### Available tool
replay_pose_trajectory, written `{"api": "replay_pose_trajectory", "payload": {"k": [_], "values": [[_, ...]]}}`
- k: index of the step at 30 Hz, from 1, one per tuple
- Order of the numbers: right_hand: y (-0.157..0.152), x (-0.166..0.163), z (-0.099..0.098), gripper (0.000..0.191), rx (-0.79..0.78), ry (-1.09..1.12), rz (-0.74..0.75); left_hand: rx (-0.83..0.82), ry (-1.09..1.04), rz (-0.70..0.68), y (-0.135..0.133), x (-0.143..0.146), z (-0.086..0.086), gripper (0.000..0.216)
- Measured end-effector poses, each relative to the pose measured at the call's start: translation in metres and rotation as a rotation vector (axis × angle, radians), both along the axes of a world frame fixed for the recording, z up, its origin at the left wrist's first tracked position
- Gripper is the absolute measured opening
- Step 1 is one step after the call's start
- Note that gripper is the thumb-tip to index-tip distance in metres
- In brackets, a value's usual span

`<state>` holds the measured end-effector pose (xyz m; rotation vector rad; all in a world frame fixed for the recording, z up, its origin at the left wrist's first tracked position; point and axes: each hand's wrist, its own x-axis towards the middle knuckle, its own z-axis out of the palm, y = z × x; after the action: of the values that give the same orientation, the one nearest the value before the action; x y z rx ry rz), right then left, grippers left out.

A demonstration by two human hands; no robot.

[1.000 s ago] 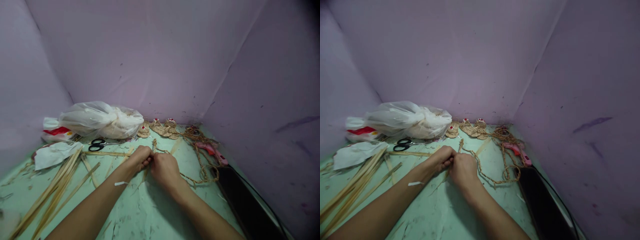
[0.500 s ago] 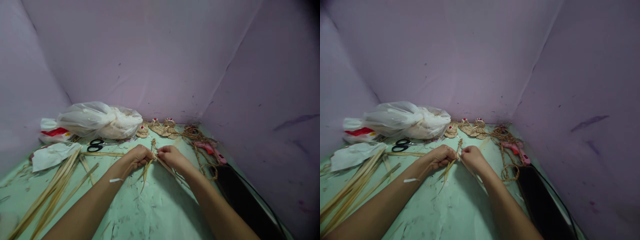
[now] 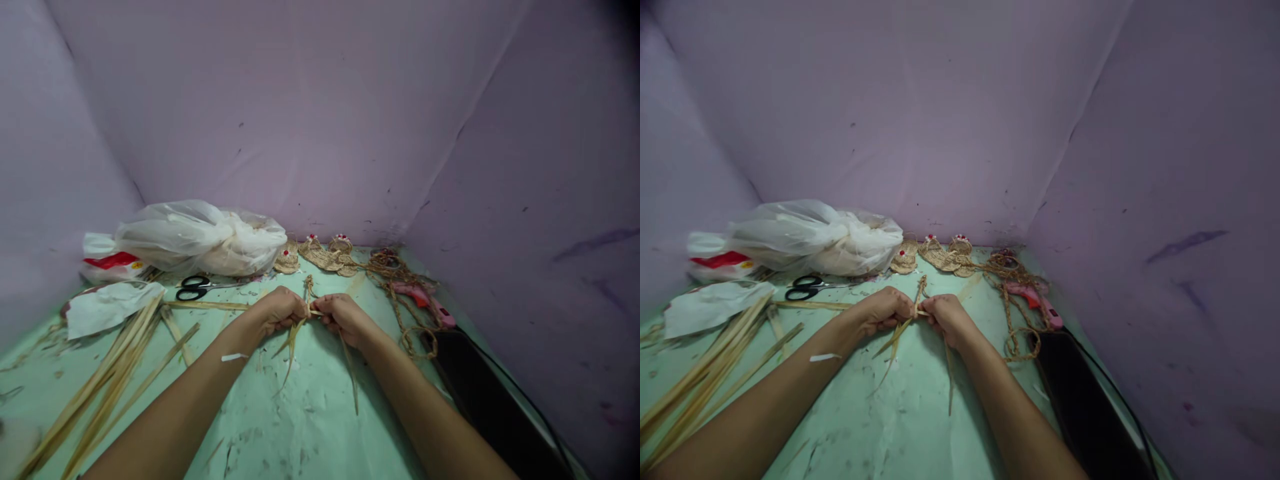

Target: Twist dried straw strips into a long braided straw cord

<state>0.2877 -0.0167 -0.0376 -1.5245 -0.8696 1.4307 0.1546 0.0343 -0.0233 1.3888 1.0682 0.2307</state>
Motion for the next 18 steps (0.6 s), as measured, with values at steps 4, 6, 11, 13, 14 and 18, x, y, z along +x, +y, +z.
{"api": "replay_pose_trajectory", "payload": {"k": [4, 6, 11, 13, 14, 18], "values": [[0.000, -0.001, -0.001, 0.007, -0.005, 0.000, 0.005, 0.011, -0.003, -0.014, 0.000, -0.001, -0.002, 0.008], [-0.001, -0.002, 0.000, 0.007, -0.011, -0.012, 0.021, 0.013, -0.007, -0.026, 0.000, -0.001, -0.003, 0.009], [-0.002, -0.002, -0.001, 0.012, -0.031, -0.166, 0.066, 0.121, 0.093, -0.043, 0.000, 0.000, -0.002, 0.004], [-0.002, -0.002, -0.001, 0.012, -0.031, -0.192, 0.050, 0.180, 0.152, -0.060, 0.000, 0.001, 0.001, 0.004], [-0.002, -0.002, -0.001, 0.013, -0.030, -0.190, 0.038, 0.198, 0.177, -0.081, 0.001, 0.000, 0.003, 0.004], [-0.003, -0.002, 0.001, 0.007, -0.030, -0.156, 0.019, 0.251, 0.253, -0.161, 0.005, -0.008, 0.013, 0.009]]}}
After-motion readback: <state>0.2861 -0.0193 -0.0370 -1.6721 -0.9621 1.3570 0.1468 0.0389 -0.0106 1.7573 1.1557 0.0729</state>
